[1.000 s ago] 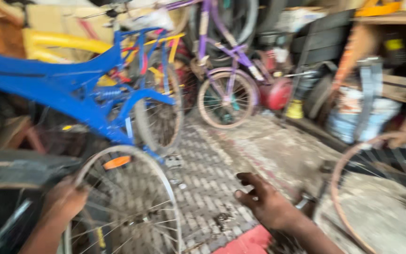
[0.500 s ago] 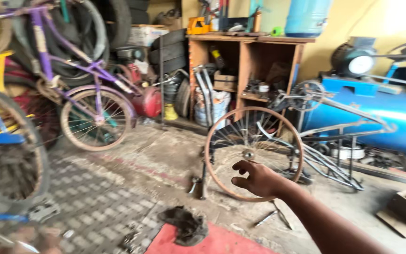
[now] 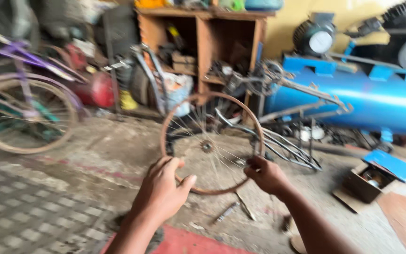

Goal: The person assembles the hub and spokes of a bicycle wheel by hand and kemudian fits the rim onto the spoke structure.

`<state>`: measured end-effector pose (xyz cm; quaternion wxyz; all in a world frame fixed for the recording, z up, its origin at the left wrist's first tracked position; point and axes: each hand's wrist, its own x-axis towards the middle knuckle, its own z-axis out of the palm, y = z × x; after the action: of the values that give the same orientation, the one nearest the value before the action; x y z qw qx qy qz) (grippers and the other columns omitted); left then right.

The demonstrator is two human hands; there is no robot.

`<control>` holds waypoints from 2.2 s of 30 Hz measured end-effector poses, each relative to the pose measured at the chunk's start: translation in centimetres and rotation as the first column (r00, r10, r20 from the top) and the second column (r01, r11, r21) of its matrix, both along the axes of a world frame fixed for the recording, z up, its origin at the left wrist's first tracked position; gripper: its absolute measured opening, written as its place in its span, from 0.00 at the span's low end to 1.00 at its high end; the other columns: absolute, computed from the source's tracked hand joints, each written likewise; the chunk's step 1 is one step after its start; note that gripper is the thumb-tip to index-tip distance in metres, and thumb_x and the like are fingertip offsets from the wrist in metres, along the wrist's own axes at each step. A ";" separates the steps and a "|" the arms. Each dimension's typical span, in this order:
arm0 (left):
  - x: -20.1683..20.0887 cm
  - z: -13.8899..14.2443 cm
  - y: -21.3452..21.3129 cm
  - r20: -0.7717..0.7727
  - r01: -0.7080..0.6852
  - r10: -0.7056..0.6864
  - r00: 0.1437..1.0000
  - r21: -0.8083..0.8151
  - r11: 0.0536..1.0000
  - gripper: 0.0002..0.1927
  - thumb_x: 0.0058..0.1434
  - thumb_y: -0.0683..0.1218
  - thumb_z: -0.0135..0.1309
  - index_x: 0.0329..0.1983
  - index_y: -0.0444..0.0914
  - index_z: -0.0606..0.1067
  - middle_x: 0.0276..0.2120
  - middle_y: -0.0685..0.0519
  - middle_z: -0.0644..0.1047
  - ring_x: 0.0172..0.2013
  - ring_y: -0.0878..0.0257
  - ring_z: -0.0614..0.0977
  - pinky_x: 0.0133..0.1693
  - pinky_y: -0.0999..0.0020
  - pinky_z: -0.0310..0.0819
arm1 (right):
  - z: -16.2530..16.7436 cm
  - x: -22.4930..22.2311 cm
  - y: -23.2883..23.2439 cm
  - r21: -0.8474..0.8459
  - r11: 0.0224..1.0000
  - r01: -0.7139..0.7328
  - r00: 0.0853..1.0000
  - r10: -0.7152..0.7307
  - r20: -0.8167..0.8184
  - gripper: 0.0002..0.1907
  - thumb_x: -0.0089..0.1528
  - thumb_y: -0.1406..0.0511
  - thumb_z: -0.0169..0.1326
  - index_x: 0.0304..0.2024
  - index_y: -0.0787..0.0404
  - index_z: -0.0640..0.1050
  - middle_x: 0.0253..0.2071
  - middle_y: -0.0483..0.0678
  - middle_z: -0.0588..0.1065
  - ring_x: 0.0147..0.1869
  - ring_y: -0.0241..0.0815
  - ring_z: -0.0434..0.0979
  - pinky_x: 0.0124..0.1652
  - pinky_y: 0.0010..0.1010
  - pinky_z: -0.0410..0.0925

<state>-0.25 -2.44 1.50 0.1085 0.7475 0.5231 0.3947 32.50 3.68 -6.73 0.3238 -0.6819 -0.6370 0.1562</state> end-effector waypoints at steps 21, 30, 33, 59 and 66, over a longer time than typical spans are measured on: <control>16.2 -4.0 2.2 -0.265 0.012 -0.270 0.926 -0.692 0.722 0.24 0.65 0.59 0.52 0.61 0.46 0.71 0.62 0.56 0.73 0.58 0.61 0.79 0.63 0.55 0.70 | -24.6 24.4 -16.1 -0.399 0.687 0.607 0.788 -0.457 0.412 0.44 0.50 0.45 0.71 0.65 0.41 0.68 0.59 0.54 0.70 0.64 0.57 0.72 0.61 0.43 0.69; 17.2 -4.5 0.7 -0.205 0.120 -0.379 0.903 -0.725 0.679 0.31 0.65 0.58 0.54 0.68 0.46 0.64 0.71 0.55 0.64 0.69 0.60 0.68 0.69 0.55 0.61 | -17.0 21.0 -10.7 -0.056 0.963 0.264 0.955 -0.253 0.154 0.39 0.43 0.60 0.72 0.57 0.52 0.75 0.50 0.53 0.77 0.53 0.54 0.79 0.50 0.42 0.74; 17.4 -4.0 -0.2 -0.135 0.180 -0.375 0.917 -0.699 0.692 0.42 0.63 0.56 0.59 0.75 0.47 0.53 0.74 0.52 0.58 0.72 0.56 0.62 0.71 0.55 0.56 | -7.0 15.5 -7.5 0.153 0.985 -0.078 0.986 0.054 0.156 0.35 0.43 0.60 0.74 0.51 0.57 0.75 0.43 0.54 0.79 0.48 0.56 0.81 0.45 0.42 0.74; 10.5 -5.9 1.5 0.321 0.201 -0.158 0.934 -0.105 0.974 0.47 0.41 0.44 0.75 0.65 0.39 0.65 0.56 0.44 0.76 0.57 0.51 0.79 0.60 0.60 0.71 | 9.8 -2.9 -6.0 0.028 0.995 0.091 0.558 -0.028 -0.829 0.13 0.69 0.62 0.47 0.50 0.63 0.74 0.39 0.53 0.79 0.40 0.47 0.80 0.40 0.42 0.77; 11.7 -7.3 2.3 0.456 0.394 -0.295 0.840 -0.138 0.909 0.41 0.47 0.47 0.74 0.62 0.40 0.65 0.52 0.46 0.78 0.57 0.54 0.82 0.60 0.58 0.74 | 6.0 -1.0 -5.1 -0.110 0.994 -0.012 0.724 -0.067 -0.687 0.16 0.65 0.63 0.52 0.54 0.62 0.75 0.43 0.56 0.83 0.38 0.51 0.83 0.39 0.42 0.79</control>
<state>11.41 -0.18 -5.81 0.3736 0.7081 0.3845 0.4594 31.54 -1.42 -0.69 0.5026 -0.6007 -0.4516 0.4273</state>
